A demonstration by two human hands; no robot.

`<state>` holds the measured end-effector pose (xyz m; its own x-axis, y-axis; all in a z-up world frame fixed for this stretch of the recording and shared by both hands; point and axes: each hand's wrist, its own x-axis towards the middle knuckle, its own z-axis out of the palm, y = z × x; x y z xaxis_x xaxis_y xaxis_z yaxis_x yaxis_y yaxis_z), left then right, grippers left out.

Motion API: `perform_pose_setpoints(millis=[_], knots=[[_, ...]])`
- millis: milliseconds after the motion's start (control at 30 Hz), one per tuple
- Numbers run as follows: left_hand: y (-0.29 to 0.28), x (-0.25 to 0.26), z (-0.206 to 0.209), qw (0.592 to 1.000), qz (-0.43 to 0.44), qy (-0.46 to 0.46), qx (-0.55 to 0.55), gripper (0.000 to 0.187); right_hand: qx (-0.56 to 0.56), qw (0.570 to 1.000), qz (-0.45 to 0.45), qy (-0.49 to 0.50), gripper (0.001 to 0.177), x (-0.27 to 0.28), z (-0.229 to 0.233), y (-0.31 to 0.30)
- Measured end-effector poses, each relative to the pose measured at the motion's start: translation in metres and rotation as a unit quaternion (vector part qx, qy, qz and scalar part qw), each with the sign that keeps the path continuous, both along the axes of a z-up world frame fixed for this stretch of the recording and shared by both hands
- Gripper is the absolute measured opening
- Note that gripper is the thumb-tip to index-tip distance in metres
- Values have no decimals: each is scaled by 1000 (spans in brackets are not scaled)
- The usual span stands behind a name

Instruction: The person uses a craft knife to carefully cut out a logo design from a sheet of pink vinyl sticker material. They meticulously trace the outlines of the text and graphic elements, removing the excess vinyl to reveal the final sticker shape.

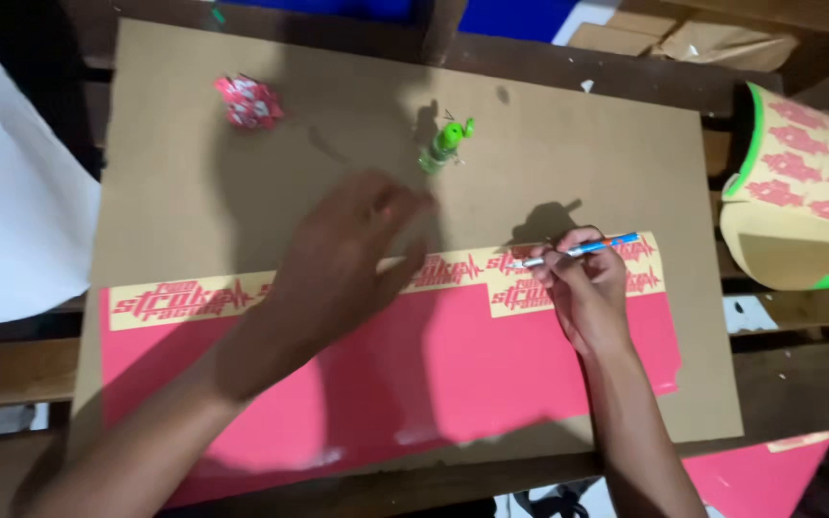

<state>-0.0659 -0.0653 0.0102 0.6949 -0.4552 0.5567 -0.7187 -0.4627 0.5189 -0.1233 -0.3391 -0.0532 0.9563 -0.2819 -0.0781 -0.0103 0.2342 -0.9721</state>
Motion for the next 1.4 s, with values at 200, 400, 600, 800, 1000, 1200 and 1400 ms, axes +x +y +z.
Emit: perform_pose_setpoints(millis=[200, 400, 600, 800, 1000, 1200, 1400], knots=[[-34, 51, -25, 969, 143, -135, 153, 34, -29, 1000, -1, -1, 17, -2, 10, 5], [-60, 65, -45, 966, 178, -130, 137, 30, -22, 1000, 4, -12, 18, 1, 2, -1], [-59, 62, -36, 968, 134, -187, 97, 20, -41, 999, 9, -10, 18, 1, -1, -5], [-63, 56, -40, 967, 139, -158, 145, 13, -44, 999, 17, -9, 16, -1, 3, -2], [-63, 65, -9, 674, 35, 466, -572, 49, -15, 1000, 8, -4, 15, -3, 17, 6], [-66, 50, 5, 965, 89, 180, -168, 37, 36, 999, 15, 34, 15, -4, 20, 0], [-67, 35, -26, 995, 80, 53, 35, 48, -11, 1000, 2, -5, 15, -5, 8, 1]])
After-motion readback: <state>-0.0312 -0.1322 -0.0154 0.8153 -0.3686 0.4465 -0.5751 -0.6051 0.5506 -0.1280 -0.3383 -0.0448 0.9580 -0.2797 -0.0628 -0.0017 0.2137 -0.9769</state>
